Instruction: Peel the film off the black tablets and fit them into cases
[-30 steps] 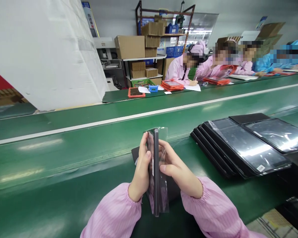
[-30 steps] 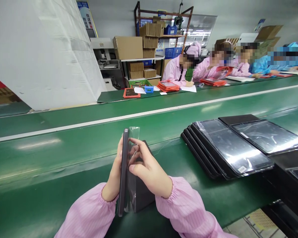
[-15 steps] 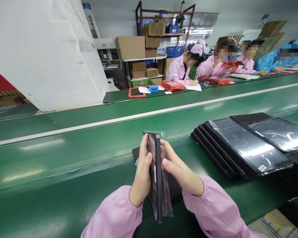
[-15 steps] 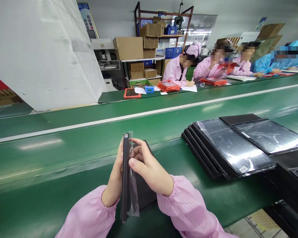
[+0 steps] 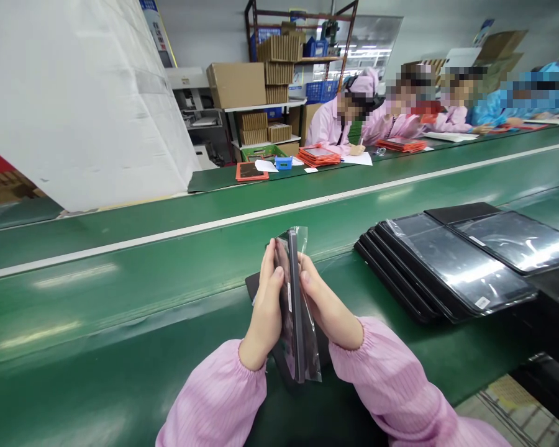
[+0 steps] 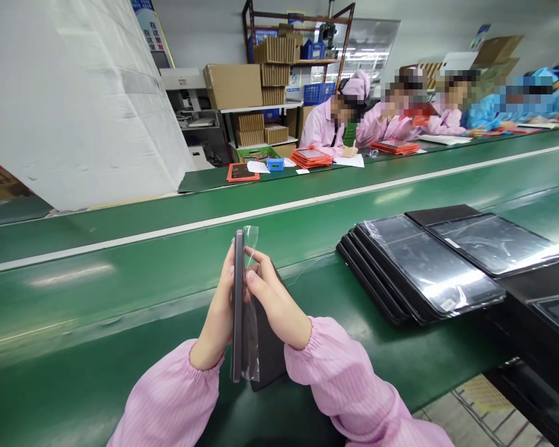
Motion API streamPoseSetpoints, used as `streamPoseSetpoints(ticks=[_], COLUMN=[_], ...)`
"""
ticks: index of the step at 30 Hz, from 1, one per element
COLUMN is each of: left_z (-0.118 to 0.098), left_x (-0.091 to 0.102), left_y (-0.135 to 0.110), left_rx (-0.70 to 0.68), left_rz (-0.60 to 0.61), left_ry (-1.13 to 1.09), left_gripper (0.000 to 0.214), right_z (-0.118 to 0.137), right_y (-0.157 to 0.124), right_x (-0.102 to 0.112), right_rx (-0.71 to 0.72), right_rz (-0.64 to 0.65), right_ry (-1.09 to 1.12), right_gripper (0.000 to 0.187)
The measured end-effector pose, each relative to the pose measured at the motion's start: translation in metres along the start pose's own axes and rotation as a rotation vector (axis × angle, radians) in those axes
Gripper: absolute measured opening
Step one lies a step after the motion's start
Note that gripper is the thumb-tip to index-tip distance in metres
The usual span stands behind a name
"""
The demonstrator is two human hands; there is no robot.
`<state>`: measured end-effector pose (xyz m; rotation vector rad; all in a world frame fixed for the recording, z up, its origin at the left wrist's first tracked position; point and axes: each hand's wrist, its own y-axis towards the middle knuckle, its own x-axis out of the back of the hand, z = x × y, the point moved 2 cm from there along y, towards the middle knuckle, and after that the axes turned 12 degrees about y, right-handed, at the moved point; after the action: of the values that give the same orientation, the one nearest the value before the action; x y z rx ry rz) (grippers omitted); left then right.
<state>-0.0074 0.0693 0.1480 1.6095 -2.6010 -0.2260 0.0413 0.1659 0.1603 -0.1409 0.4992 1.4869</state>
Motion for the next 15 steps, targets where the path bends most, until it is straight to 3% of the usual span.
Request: streamPoseSetpoints(ticks=[15], left_z=[-0.0019], left_x=[-0.0008], left_y=[0.0004], left_rx=[-0.029], left_rz=[0.018], left_ry=[-0.046], left_gripper=[0.053], right_z=[0.0058], right_y=[-0.0013], right_x=[-0.0069], right_rx=[-0.021], right_rz=[-0.036], right_ry=[0.063], right_gripper=[0.058])
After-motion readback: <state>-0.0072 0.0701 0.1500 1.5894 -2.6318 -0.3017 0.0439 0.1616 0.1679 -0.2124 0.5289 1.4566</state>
